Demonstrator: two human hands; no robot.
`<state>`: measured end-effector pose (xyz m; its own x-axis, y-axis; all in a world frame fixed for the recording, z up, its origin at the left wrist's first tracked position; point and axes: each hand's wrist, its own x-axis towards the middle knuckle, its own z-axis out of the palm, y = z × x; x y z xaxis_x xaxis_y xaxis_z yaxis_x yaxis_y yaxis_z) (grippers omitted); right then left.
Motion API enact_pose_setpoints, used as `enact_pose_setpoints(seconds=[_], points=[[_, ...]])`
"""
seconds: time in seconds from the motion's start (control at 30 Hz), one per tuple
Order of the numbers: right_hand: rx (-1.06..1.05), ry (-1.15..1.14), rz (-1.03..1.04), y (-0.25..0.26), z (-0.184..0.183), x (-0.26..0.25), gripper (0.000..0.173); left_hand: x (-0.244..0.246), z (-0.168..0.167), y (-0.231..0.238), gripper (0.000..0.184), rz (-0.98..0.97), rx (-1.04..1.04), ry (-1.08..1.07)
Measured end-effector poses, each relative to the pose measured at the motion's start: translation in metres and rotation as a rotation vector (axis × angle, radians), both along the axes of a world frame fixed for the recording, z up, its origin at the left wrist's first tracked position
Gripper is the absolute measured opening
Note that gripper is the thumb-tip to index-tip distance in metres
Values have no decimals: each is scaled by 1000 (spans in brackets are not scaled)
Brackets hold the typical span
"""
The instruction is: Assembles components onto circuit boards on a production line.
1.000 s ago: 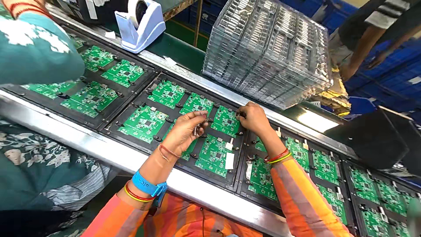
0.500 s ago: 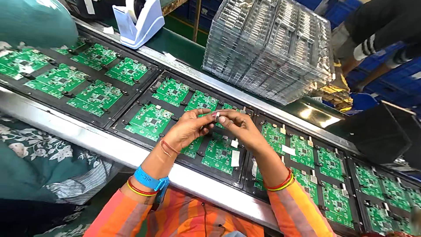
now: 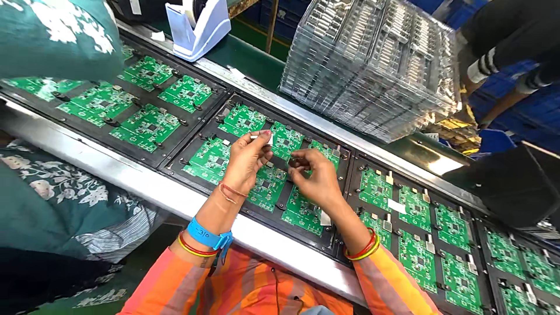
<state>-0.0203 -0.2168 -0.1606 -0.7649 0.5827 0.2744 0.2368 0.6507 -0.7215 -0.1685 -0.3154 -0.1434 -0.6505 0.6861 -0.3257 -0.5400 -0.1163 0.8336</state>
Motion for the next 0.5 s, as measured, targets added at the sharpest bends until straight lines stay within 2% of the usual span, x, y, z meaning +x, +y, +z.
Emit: enact_pose_setpoints(seconds=[0.07, 0.17, 0.3, 0.37, 0.43, 0.5], points=[[157, -138, 31, -6, -8, 0, 35, -4, -4, 7, 7, 27, 27, -37], [301, -177, 69, -7, -20, 1, 18, -2, -4, 8, 7, 6, 52, -23], [333, -209, 72, -9, -18, 3, 9, 15, 12, -15, 24, -137, 21, 97], [328, -254, 65, -10, -12, 4, 8, 16, 13, -15, 25, -175, 21, 110], [323, -328, 63, -11, -2, 8, 12, 8, 1, -1, 21, -172, 4, 158], [305, -335, 61, -11, 14, 13, 18, 5, -5, 6, 25, -204, -61, 285]])
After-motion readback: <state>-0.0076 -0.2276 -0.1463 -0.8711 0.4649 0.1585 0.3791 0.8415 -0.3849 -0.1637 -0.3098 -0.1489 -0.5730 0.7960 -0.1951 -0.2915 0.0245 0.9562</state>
